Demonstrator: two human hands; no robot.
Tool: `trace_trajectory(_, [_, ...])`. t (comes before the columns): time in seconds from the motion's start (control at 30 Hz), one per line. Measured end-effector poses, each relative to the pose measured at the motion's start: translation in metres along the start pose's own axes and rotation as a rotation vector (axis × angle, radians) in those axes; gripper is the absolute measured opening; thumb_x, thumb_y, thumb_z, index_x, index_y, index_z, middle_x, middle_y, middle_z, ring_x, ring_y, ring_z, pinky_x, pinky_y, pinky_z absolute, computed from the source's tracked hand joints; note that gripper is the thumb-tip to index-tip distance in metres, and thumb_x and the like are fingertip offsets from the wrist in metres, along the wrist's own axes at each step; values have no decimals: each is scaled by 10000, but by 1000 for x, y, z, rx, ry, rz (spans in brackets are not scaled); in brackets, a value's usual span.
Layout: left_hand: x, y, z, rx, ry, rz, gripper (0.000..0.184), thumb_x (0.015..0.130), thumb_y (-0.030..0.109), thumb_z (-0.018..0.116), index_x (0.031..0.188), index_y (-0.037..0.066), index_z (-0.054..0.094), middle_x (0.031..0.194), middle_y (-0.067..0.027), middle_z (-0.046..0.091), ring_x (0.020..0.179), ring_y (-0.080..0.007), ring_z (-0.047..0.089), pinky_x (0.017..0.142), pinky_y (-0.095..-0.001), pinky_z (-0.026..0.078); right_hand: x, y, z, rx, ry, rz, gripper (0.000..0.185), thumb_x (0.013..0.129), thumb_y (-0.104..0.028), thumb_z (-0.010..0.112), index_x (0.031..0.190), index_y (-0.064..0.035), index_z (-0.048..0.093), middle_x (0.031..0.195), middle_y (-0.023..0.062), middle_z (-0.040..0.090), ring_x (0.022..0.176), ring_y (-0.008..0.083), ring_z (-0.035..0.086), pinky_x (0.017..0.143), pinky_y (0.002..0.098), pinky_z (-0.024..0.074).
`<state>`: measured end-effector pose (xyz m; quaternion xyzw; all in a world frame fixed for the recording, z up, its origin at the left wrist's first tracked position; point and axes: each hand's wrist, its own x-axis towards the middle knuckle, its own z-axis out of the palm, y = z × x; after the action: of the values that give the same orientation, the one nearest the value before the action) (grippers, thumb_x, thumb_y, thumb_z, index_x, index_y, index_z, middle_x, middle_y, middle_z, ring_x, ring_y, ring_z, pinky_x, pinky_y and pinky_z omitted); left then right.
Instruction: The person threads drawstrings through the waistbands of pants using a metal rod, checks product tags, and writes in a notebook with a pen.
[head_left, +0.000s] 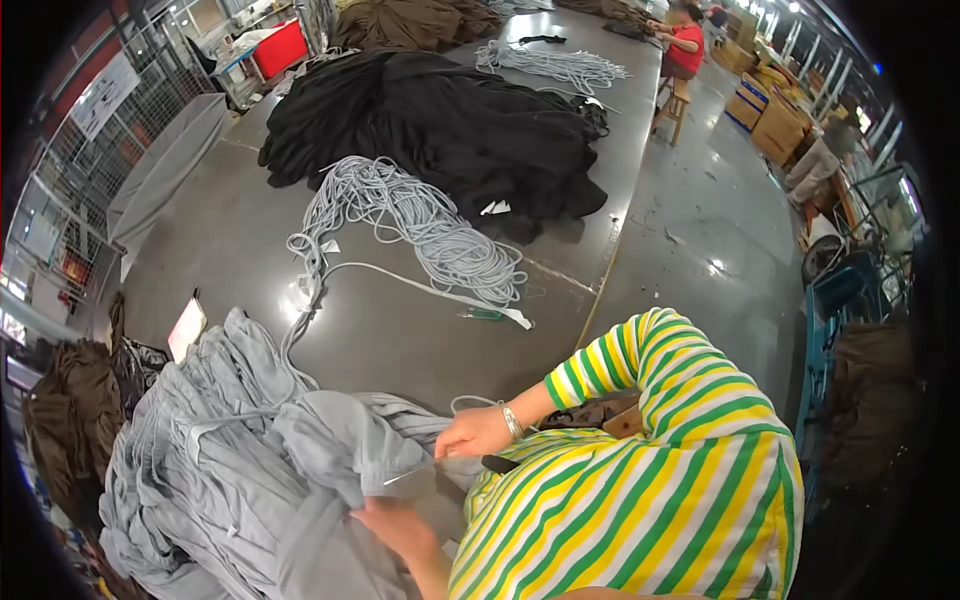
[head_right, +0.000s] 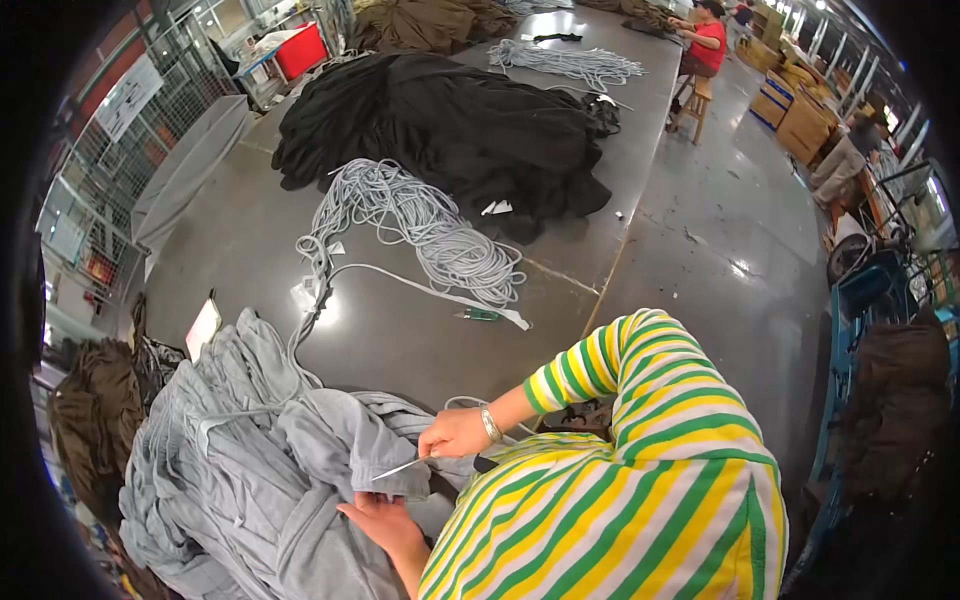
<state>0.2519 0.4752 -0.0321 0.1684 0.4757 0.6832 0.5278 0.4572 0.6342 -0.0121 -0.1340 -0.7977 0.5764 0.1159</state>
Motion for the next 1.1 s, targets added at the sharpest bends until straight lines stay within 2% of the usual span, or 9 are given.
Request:
trace_trajectory(0.1, [9, 41, 46, -14, 362, -97, 503, 933, 429, 409, 1253, 44, 450, 1261, -89, 505, 1150, -240, 477, 969, -402, 371, 8, -22, -12, -43, -3, -23, 173, 827, -142, 515, 955, -57, 596, 686, 120, 603, 627, 260, 585, 575, 388, 437])
trace_trajectory(0.17, [38, 15, 2, -286, 267, -72, 413, 924, 337, 432, 1200, 36, 496, 1200, -100, 553, 1113, -259, 510, 946, -416, 404, 18, -41, -26, -177, -76, -80, 204, 814, -168, 509, 976, -72, 586, 724, 163, 599, 697, 373, 567, 622, 460, 437])
trace_trajectory(0.23, [30, 25, 31, -318, 334, -100, 314, 847, 233, 515, 1091, 40, 554, 1091, -96, 605, 1007, -243, 571, 891, -382, 455, 16, -37, -35, -339, -101, -99, 226, 840, -174, 506, 1047, -120, 578, 711, 153, 598, 652, 347, 574, 576, 454, 430])
trace_trajectory(0.33, [34, 10, 52, -187, 738, -15, 102, 776, 166, 607, 817, 128, 521, 662, 17, 415, 568, -100, 398, 512, -249, 351, 17, -72, -56, -404, -97, 2, 230, 821, -129, 536, 1041, -110, 603, 588, 126, 548, 515, 315, 547, 494, 391, 441])
trace_trajectory(0.37, [41, -3, 51, 92, 676, 59, 140, 801, 174, 600, 830, 128, 471, 670, 27, 404, 545, -69, 371, 467, -242, 329, 20, -72, -59, -393, -85, -18, 211, 823, -90, 535, 1021, -71, 606, 554, 107, 527, 485, 259, 545, 483, 353, 438])
trace_trajectory(0.53, [47, 4, 78, -143, 505, 157, 164, 857, 120, 553, 995, 102, 468, 718, 12, 494, 481, -59, 411, 407, -213, 337, 8, -76, -47, -121, -31, 304, 253, 811, 4, 475, 1033, -18, 593, 533, 61, 540, 454, 119, 531, 475, 276, 427])
trace_trajectory(0.73, [41, -12, 107, -139, 429, 4, 145, 852, 105, 555, 974, 64, 490, 628, -6, 507, 424, -86, 449, 374, -240, 350, 33, -44, -16, -353, 129, 129, 308, 799, -5, 489, 1095, -27, 570, 523, 73, 533, 441, 141, 525, 459, 276, 408])
trace_trajectory(0.93, [51, -1, 36, -320, 372, -180, 114, 845, 216, 593, 834, 106, 568, 598, 4, 547, 432, -82, 473, 377, -226, 347, 45, -17, -14, -11, -32, 164, 351, 782, 23, 456, 1096, -52, 594, 505, 17, 484, 432, 81, 447, 429, 264, 364])
trace_trajectory(1.1, [71, 9, 44, -337, 664, 59, 70, 827, 159, 582, 843, 92, 571, 691, 6, 571, 514, -104, 529, 400, -253, 357, 57, -46, -14, -244, -51, 85, 292, 775, 3, 484, 1029, -61, 613, 510, 88, 492, 417, 179, 491, 446, 293, 385])
